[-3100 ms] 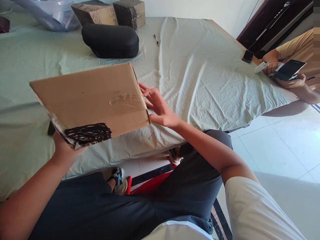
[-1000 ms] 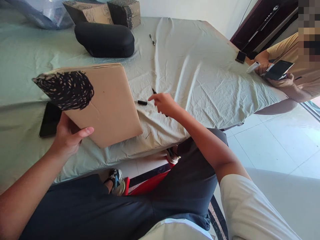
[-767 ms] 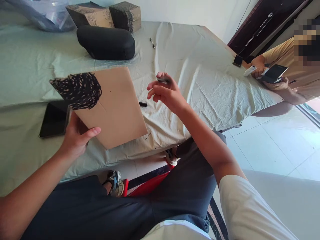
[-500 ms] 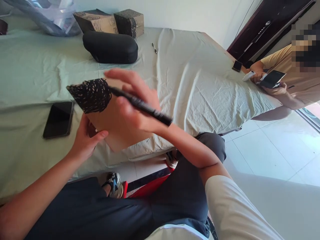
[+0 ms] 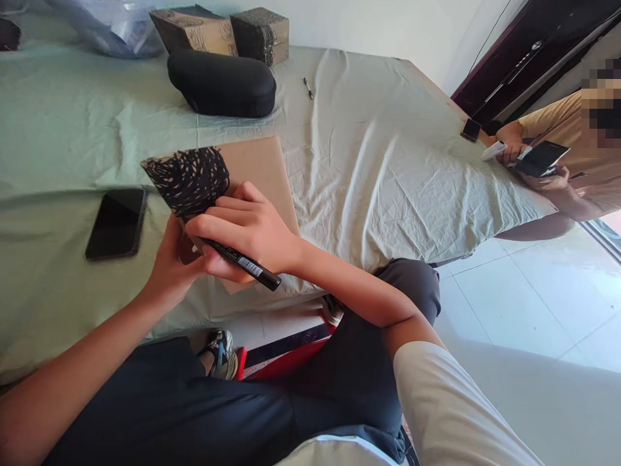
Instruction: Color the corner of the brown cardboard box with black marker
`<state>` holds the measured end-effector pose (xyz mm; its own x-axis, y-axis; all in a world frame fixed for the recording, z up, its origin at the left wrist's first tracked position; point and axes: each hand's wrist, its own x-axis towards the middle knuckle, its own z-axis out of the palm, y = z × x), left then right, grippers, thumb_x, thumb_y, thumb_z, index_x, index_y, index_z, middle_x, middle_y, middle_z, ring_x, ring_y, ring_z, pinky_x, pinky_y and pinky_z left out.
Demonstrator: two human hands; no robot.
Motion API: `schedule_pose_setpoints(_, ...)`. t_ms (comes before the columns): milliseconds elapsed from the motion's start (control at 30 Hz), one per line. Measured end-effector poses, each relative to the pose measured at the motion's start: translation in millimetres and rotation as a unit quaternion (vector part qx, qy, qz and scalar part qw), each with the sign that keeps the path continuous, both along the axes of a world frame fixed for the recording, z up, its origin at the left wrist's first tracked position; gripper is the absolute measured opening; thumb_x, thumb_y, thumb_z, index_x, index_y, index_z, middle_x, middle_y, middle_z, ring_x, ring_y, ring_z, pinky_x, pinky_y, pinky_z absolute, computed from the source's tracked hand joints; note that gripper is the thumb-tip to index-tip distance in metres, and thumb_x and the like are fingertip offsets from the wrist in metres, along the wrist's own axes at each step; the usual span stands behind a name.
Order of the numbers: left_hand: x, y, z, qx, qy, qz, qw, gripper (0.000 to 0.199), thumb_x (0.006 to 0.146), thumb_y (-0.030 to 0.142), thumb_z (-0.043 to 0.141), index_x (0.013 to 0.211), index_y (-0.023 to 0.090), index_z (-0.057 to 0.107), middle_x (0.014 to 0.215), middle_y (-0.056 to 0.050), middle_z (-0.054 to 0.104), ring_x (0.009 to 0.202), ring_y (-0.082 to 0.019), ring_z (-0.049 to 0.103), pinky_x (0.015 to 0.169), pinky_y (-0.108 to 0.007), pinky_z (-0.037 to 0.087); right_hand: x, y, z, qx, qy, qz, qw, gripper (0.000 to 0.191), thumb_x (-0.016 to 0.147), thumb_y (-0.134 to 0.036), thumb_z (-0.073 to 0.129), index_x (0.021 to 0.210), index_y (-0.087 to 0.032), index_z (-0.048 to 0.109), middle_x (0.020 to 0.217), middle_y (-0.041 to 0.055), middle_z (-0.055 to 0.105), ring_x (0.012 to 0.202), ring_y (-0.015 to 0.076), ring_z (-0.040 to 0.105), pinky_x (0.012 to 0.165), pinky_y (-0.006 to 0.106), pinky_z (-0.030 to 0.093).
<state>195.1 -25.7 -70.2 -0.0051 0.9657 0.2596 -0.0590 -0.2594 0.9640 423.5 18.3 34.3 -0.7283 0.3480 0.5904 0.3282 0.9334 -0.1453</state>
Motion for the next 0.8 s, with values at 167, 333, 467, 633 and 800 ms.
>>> schedule_pose_setpoints(167, 0, -1, 2.0, 0.010, 0.015, -0.005, 1.000, 0.093, 0.077, 0.042, 0.109, 0.159, 0.040, 0.065, 0.155, -0.006, 0.072, 0.139, -0.032, 0.075, 0.090, -0.035, 0.073, 1, -3, 7.4, 0.001, -0.080, -0.013, 0.997, 0.039, 0.118, -0.042, 0.036, 0.128, -0.029, 0.072, 0.105, 0.0042, 0.075, 0.112, 0.0244, 0.075, 0.113, 0.050, 0.052)
schedule_pose_setpoints(333, 0, 0, 0.0, 0.005, -0.001, 0.004, 1.000, 0.094, 0.075, 0.038, 0.110, 0.158, 0.041, 0.068, 0.154, -0.005, 0.072, 0.140, -0.031, 0.075, 0.088, -0.032, 0.073, 1, -2, 5.6, 0.002, -0.060, -0.009, 0.998, 0.039, 0.117, -0.042, 0.036, 0.124, -0.028, 0.072, 0.098, 0.0038, 0.073, 0.108, 0.0252, 0.074, 0.109, 0.051, 0.052)
schedule_pose_setpoints(467, 0, 2, -1.1, -0.004, -0.012, 0.006, 1.000, 0.099, 0.071, 0.038, 0.113, 0.159, 0.043, 0.068, 0.151, -0.003, 0.074, 0.135, -0.028, 0.076, 0.085, -0.027, 0.071, 1, 0, 0.9, 0.003, -0.012, -0.016, 1.000, 0.041, 0.115, -0.042, 0.032, 0.117, -0.027, 0.070, 0.089, 0.0034, 0.069, 0.100, 0.0254, 0.074, 0.101, 0.050, 0.053)
schedule_pose_setpoints(633, -3, 1, -3.4, -0.016, -0.011, -0.006, 1.000, 0.113, 0.070, 0.040, 0.114, 0.170, 0.046, 0.061, 0.160, -0.006, 0.069, 0.138, -0.029, 0.074, 0.088, -0.029, 0.070, 3, 4, -7.2, 0.001, 0.036, -0.044, 0.998, 0.041, 0.113, -0.047, 0.033, 0.109, -0.028, 0.068, 0.081, 0.0017, 0.065, 0.087, 0.0237, 0.072, 0.096, 0.049, 0.053)
schedule_pose_setpoints(800, -7, 2, -8.5, -0.013, -0.004, -0.008, 1.000, 0.114, 0.073, 0.042, 0.112, 0.173, 0.045, 0.057, 0.165, -0.008, 0.067, 0.135, -0.030, 0.075, 0.088, -0.030, 0.068, 8, 9, -14.1, 0.012, 0.153, -0.068, 0.986, 0.045, 0.111, -0.054, 0.034, 0.109, -0.027, 0.070, 0.076, 0.0009, 0.061, 0.069, 0.0218, 0.065, 0.086, 0.050, 0.057)
